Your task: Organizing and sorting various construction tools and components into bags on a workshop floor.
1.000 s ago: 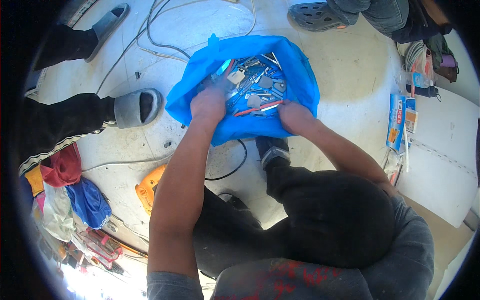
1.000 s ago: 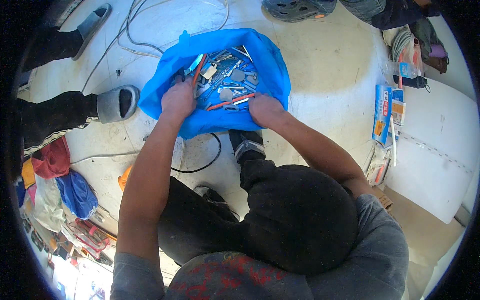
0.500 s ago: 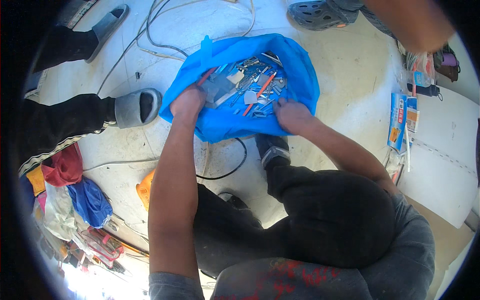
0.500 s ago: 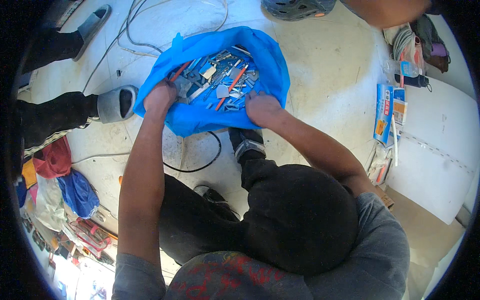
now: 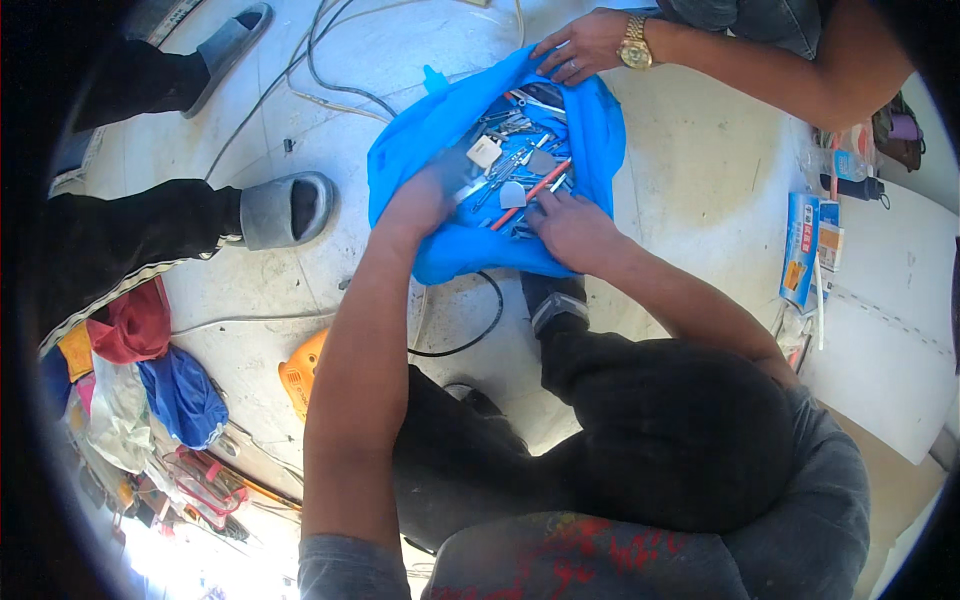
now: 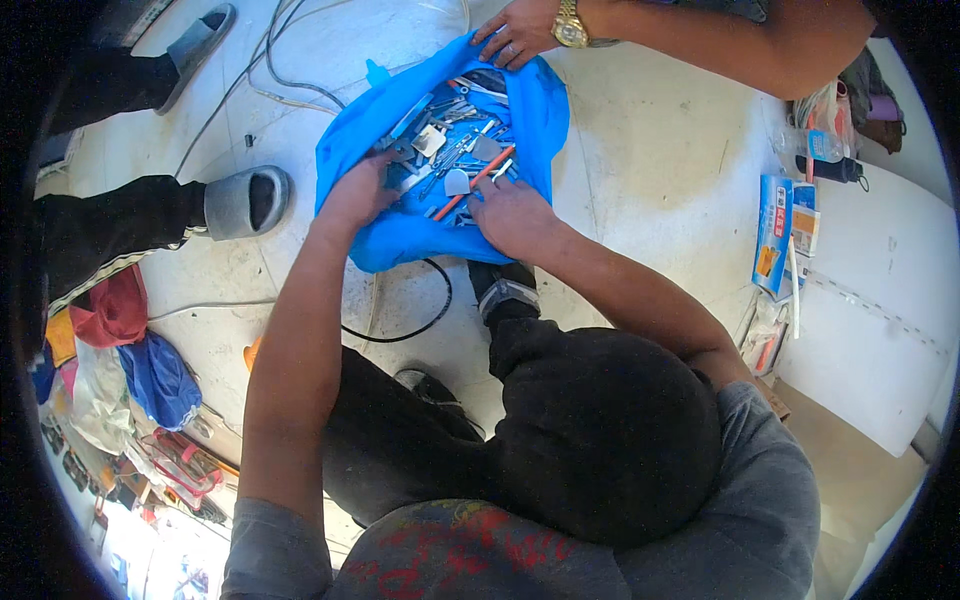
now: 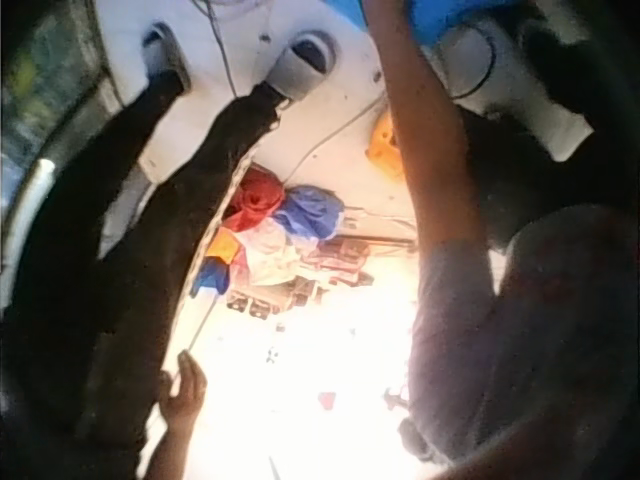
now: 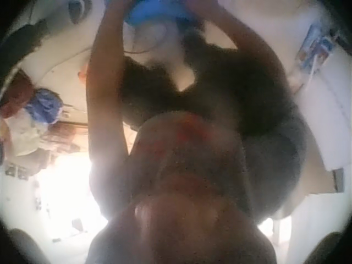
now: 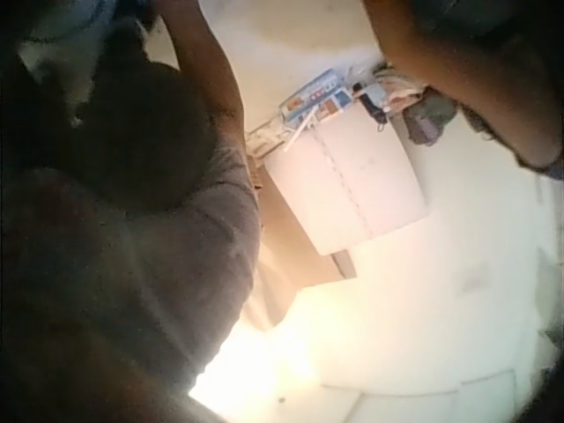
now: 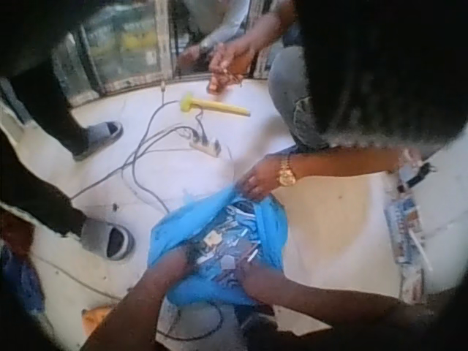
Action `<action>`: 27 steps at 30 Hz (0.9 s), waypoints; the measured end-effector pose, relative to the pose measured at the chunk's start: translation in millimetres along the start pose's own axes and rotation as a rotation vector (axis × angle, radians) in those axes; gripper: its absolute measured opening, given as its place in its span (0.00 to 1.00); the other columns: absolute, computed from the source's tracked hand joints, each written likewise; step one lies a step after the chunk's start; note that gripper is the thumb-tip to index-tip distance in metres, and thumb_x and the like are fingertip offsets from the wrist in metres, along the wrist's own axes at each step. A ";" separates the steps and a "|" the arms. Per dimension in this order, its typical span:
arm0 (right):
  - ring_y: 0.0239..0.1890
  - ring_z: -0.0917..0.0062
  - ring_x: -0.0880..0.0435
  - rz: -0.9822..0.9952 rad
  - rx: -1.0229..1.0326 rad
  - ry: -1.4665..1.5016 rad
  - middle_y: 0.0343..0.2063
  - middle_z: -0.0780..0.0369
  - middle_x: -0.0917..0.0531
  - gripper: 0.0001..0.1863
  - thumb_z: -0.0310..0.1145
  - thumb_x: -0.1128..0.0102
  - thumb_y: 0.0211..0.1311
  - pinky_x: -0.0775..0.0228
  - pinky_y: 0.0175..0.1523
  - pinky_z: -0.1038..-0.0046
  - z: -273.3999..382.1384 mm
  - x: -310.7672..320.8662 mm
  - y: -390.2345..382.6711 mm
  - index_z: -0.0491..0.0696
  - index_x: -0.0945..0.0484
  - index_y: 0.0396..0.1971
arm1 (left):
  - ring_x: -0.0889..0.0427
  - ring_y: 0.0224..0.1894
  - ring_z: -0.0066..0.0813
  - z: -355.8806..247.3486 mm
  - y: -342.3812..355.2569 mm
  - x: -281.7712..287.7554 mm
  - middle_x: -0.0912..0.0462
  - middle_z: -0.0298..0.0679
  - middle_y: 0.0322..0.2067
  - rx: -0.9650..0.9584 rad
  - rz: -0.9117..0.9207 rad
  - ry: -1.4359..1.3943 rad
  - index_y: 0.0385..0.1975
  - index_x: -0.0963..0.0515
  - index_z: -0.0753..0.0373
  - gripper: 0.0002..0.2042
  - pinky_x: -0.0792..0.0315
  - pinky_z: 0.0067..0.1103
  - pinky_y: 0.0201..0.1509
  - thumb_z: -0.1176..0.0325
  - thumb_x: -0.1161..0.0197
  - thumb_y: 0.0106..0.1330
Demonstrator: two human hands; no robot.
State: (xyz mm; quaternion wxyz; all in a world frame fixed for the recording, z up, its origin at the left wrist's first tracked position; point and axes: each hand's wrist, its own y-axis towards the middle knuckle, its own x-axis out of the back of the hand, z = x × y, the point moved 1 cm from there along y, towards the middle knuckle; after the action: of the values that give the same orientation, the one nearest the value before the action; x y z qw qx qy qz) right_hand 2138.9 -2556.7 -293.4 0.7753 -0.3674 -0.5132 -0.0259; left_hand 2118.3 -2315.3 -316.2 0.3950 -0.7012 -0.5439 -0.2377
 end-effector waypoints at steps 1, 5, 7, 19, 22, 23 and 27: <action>0.49 0.60 0.23 -0.058 -0.011 -0.004 0.50 0.50 0.27 0.17 0.32 0.55 0.62 0.27 0.51 0.61 -3.6 -1.9 2.8 0.42 0.24 0.47 | 0.26 0.53 0.47 -7.0 3.1 3.1 0.24 0.52 0.49 0.038 0.036 0.011 0.49 0.26 0.62 0.24 0.32 0.32 0.56 0.72 0.32 0.49; 0.40 0.57 0.17 0.040 -0.053 0.066 0.49 0.50 0.27 0.12 0.29 0.49 0.57 0.23 0.40 0.60 -7.4 0.5 22.9 0.39 0.21 0.37 | 0.24 0.50 0.47 27.8 2.1 5.1 0.22 0.50 0.46 0.032 -0.235 0.152 0.47 0.25 0.62 0.23 0.30 0.33 0.54 0.72 0.31 0.48; 0.44 0.59 0.19 0.076 -0.014 0.047 0.45 0.52 0.24 0.13 0.29 0.47 0.55 0.23 0.42 0.64 0.7 27.5 34.2 0.40 0.21 0.39 | 0.22 0.48 0.47 31.2 -1.6 11.3 0.21 0.49 0.44 0.223 -0.212 0.120 0.45 0.25 0.61 0.21 0.29 0.33 0.52 0.71 0.32 0.48; 0.55 0.54 0.28 -0.396 0.238 -0.137 0.56 0.54 0.29 0.25 0.37 0.54 0.62 0.36 0.59 0.53 6.3 9.1 94.4 0.58 0.32 0.61 | 0.25 0.53 0.44 50.8 -8.6 -0.4 0.22 0.46 0.49 0.162 -0.125 0.267 0.50 0.24 0.58 0.28 0.31 0.33 0.57 0.58 0.28 0.46; 0.54 0.55 0.28 -0.213 0.193 -0.048 0.53 0.56 0.27 0.24 0.36 0.54 0.63 0.36 0.58 0.53 22.6 16.0 89.7 0.56 0.31 0.60 | 0.26 0.55 0.40 59.0 -9.8 6.0 0.23 0.44 0.51 0.191 -0.348 0.364 0.49 0.24 0.58 0.23 0.32 0.30 0.59 0.58 0.34 0.53; 0.53 0.55 0.27 -0.180 0.145 -0.099 0.52 0.56 0.26 0.24 0.36 0.52 0.62 0.35 0.57 0.54 17.8 15.3 86.6 0.54 0.30 0.59 | 0.26 0.54 0.37 48.8 5.5 26.3 0.23 0.43 0.49 0.018 0.018 0.563 0.49 0.24 0.57 0.20 0.31 0.28 0.57 0.59 0.37 0.57; 0.53 0.59 0.26 -0.429 0.098 0.232 0.48 0.55 0.24 0.26 0.36 0.39 0.54 0.32 0.54 0.59 17.3 30.7 84.6 0.48 0.29 0.55 | 0.26 0.43 0.28 33.6 0.0 31.3 0.22 0.38 0.41 0.050 0.317 0.223 0.44 0.23 0.57 0.13 0.32 0.24 0.43 0.60 0.41 0.62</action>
State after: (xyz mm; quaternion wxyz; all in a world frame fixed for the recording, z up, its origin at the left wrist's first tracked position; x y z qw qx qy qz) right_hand 2175.2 -2474.3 -310.8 0.8226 -0.2063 -0.4878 -0.2070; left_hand 2124.3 -2270.0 -311.6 0.5026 -0.7374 -0.3853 -0.2349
